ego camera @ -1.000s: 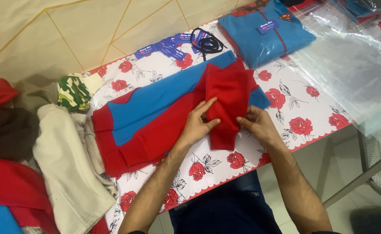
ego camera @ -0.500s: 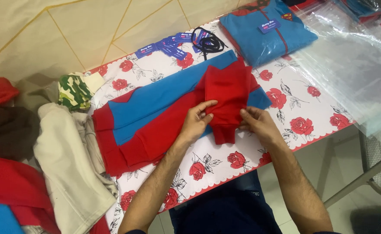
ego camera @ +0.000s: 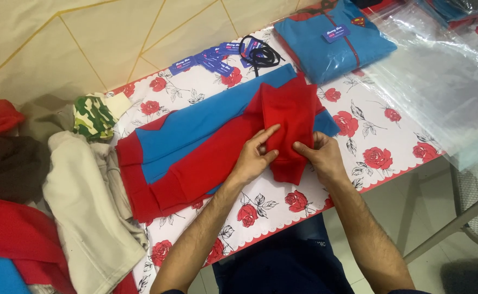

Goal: Folding a blue and red hoodie on a table with a floral tablecloth to prepare it for packaging.

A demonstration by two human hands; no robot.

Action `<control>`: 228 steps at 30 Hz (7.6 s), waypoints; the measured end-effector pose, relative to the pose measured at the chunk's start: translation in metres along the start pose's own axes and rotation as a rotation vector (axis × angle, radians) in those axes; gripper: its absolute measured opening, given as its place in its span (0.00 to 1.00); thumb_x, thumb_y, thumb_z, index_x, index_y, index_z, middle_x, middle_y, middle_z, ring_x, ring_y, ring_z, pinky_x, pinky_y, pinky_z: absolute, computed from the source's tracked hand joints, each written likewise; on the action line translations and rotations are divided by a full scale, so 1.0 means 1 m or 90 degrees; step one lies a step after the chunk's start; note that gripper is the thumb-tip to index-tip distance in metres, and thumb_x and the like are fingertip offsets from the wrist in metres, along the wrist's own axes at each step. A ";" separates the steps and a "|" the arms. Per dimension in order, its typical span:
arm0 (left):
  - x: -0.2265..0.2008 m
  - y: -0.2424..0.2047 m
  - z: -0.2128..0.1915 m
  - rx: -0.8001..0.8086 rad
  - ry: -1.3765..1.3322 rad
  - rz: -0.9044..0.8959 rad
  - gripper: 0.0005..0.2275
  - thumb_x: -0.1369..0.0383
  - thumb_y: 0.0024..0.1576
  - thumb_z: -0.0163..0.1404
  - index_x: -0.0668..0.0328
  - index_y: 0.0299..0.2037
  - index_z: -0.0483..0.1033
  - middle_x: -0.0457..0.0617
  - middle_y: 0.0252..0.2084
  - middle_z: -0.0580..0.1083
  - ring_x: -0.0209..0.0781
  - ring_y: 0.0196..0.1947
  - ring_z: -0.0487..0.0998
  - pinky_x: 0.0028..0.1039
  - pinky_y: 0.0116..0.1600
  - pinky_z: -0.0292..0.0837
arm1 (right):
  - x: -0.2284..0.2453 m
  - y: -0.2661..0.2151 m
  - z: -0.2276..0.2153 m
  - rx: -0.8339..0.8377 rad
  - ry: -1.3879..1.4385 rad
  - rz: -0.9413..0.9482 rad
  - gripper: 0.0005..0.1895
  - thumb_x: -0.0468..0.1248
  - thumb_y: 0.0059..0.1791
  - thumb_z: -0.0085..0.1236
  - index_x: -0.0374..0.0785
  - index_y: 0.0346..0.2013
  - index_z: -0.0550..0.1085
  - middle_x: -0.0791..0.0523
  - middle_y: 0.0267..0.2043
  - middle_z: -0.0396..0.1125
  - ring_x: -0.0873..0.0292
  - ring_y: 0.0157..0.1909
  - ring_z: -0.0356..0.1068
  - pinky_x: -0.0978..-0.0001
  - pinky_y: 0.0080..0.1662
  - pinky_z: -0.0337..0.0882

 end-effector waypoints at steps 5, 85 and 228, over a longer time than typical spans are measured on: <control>-0.007 -0.001 -0.002 -0.021 -0.011 0.001 0.28 0.81 0.56 0.51 0.47 0.69 0.69 0.56 0.67 0.67 0.50 0.66 0.68 0.40 0.64 0.69 | -0.001 0.002 -0.009 -0.006 0.000 -0.006 0.16 0.39 0.49 0.69 0.36 0.24 0.72 0.55 0.19 0.65 0.63 0.20 0.66 0.75 0.22 0.67; 0.006 0.026 -0.021 -0.118 0.527 0.062 0.22 0.59 0.63 0.48 0.52 0.67 0.68 0.59 0.60 0.71 0.58 0.64 0.69 0.52 0.61 0.65 | 0.005 0.008 -0.024 -0.096 -0.720 -0.375 0.26 0.52 0.51 0.61 0.51 0.62 0.72 0.57 0.53 0.71 0.51 0.52 0.73 0.52 0.51 0.69; -0.022 -0.069 -0.272 -0.539 0.017 -0.154 0.16 0.71 0.44 0.71 0.61 0.41 0.81 0.49 0.33 0.75 0.40 0.34 0.73 0.27 0.35 0.68 | 0.067 0.188 0.026 0.242 -0.714 -0.148 0.08 0.36 0.49 0.65 0.44 0.42 0.83 0.50 0.45 0.72 0.43 0.53 0.73 0.50 0.57 0.70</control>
Point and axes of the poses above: each hand's wrist, its own y-axis towards the middle knuckle, its own z-axis out of the palm, x = y × z, the point moved 7 cm from there along y, towards the middle knuckle
